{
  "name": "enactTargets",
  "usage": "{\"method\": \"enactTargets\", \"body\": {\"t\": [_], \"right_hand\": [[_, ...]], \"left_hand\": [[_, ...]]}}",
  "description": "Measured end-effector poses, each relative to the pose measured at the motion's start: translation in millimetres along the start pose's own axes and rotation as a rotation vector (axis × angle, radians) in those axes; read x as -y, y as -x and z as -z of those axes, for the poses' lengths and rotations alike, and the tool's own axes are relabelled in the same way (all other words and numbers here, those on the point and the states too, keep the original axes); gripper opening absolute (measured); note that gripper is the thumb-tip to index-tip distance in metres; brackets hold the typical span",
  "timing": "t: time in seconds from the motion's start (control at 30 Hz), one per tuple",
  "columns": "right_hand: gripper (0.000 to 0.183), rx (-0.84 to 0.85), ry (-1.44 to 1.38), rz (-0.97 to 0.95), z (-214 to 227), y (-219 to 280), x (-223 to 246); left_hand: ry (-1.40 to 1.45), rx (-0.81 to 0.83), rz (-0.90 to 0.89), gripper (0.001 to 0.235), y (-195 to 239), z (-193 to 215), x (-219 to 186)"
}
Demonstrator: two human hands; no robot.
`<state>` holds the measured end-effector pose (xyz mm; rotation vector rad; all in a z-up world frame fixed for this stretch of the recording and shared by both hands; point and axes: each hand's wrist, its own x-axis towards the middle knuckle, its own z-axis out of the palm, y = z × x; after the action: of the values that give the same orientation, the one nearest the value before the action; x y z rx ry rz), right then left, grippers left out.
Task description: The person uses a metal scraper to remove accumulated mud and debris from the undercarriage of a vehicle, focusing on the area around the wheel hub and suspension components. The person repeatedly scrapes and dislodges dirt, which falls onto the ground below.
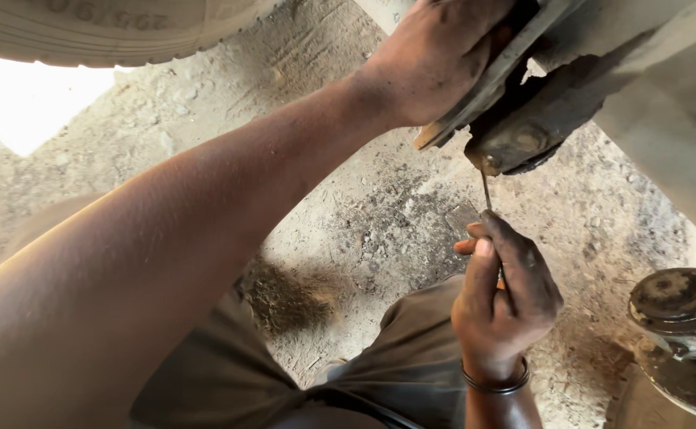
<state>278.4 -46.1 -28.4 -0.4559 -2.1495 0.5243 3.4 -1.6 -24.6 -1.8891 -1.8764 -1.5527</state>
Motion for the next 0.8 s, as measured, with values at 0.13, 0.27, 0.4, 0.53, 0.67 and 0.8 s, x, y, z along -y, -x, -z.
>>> {"method": "enactTargets", "body": {"t": [0.13, 0.27, 0.4, 0.53, 0.67, 0.8], "right_hand": [[0.021, 0.01, 0.084, 0.086, -2, -7, -6], [0.02, 0.095, 0.207, 0.217, -5, -14, -22], [0.019, 0.054, 0.222, 0.27, -11, -15, -30], [0.025, 0.038, 0.173, 0.269, -15, -17, -26], [0.018, 0.048, 0.226, 0.242, -14, -21, -12], [0.017, 0.078, 0.218, 0.217, -9, -29, 5]], "left_hand": [[-0.005, -0.143, -0.181, 0.018, 1, -1, 0], [0.054, -0.169, -0.166, 0.014, -3, -1, -5], [0.04, -0.094, -0.035, 0.014, -4, 1, -12], [0.025, -0.127, -0.061, 0.015, -4, 1, -15], [0.012, -0.16, -0.092, 0.014, -1, 0, -14], [0.062, -0.085, -0.013, 0.015, -3, 0, -16]]}}
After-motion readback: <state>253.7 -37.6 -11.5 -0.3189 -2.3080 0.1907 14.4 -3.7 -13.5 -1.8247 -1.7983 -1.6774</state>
